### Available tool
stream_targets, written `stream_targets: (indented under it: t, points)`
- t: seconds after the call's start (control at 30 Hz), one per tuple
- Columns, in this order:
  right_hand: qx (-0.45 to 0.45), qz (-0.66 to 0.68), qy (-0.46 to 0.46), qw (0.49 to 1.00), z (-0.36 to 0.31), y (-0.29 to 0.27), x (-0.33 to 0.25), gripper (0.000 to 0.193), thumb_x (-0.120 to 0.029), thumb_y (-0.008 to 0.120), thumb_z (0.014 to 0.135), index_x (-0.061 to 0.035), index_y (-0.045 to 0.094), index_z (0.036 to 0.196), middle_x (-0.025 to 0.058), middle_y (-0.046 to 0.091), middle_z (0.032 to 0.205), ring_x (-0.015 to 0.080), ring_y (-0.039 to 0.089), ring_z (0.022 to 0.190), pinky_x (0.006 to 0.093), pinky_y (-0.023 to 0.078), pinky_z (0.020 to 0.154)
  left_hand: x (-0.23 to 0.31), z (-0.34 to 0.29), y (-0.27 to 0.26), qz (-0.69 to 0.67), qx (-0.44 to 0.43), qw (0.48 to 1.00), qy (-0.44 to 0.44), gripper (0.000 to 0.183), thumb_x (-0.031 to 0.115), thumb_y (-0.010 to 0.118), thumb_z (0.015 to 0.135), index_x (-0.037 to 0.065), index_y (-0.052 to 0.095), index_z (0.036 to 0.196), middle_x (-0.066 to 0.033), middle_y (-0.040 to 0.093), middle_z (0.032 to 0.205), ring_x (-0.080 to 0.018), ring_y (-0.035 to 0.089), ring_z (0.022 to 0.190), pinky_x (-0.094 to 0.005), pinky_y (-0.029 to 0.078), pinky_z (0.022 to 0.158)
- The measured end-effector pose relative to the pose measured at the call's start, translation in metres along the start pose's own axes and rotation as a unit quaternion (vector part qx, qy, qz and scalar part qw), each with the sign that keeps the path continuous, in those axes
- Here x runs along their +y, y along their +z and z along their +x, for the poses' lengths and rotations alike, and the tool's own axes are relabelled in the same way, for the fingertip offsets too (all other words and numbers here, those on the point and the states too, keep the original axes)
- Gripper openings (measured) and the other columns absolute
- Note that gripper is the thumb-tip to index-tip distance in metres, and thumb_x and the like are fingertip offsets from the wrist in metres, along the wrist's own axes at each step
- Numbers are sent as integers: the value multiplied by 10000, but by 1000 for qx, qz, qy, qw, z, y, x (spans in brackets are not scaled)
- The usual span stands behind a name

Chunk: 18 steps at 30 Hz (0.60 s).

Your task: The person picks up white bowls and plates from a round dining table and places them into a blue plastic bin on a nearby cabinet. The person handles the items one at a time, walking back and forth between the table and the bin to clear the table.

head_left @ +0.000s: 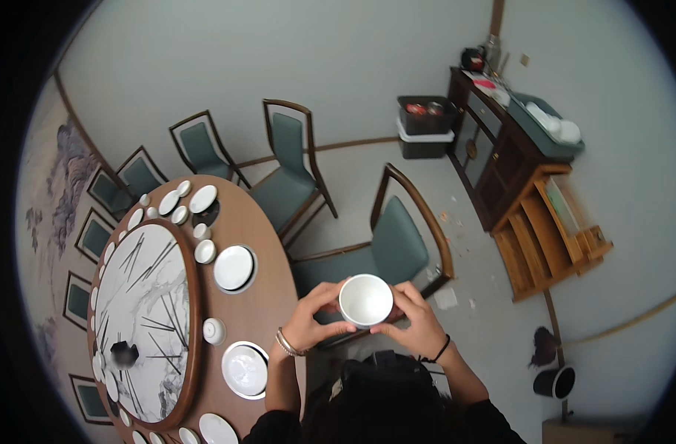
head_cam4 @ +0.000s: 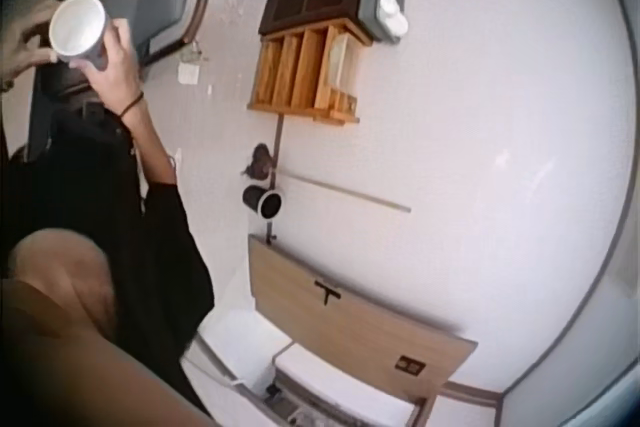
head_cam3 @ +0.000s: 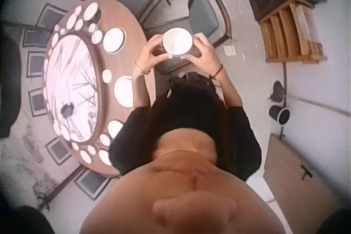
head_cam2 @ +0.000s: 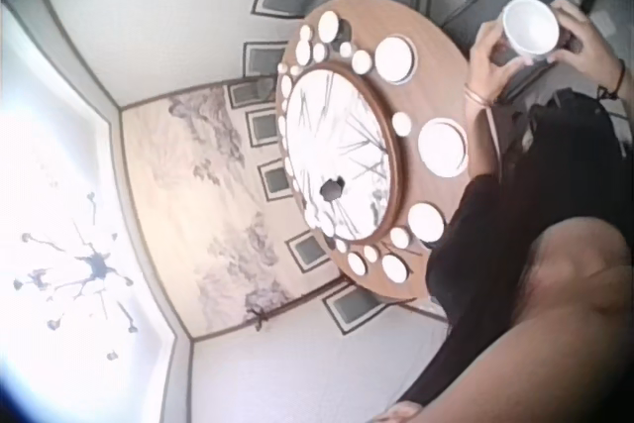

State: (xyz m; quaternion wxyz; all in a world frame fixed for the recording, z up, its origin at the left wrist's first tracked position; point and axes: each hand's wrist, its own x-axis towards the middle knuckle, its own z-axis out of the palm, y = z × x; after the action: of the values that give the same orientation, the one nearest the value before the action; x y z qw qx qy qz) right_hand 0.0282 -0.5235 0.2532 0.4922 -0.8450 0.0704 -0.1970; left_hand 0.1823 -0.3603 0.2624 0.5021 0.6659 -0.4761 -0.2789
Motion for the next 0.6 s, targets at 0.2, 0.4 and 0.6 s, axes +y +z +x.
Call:
stream_targets:
  t: [0.2,0.4,0.6]
  points:
    - [68,-15,16,997,-54,-76,32,649,-279,753,702,-11,469,1220,74,463,951,168,542,753,278,476,671,10,53,86,-46,-60,997,17,715,177,792,647,56,470,1274,-70,530,1065,-131,534,826,-271,467,783]
    - [150,-40,79,985,-104,-151,46,572,-237,784,669,12,539,1122,59,474,940,148,523,780,269,459,693,36,116,165,-89,-155,984,14,613,185,798,653,34,542,1189,-46,512,1067,-132,528,879,-277,466,777]
    - [229,-74,107,965,-137,-204,62,605,-285,766,687,10,519,1154,61,472,932,156,515,735,272,459,664,55,177,223,-85,-261,960,49,694,167,788,659,152,483,1282,-42,508,1038,-116,533,791,-272,477,776]
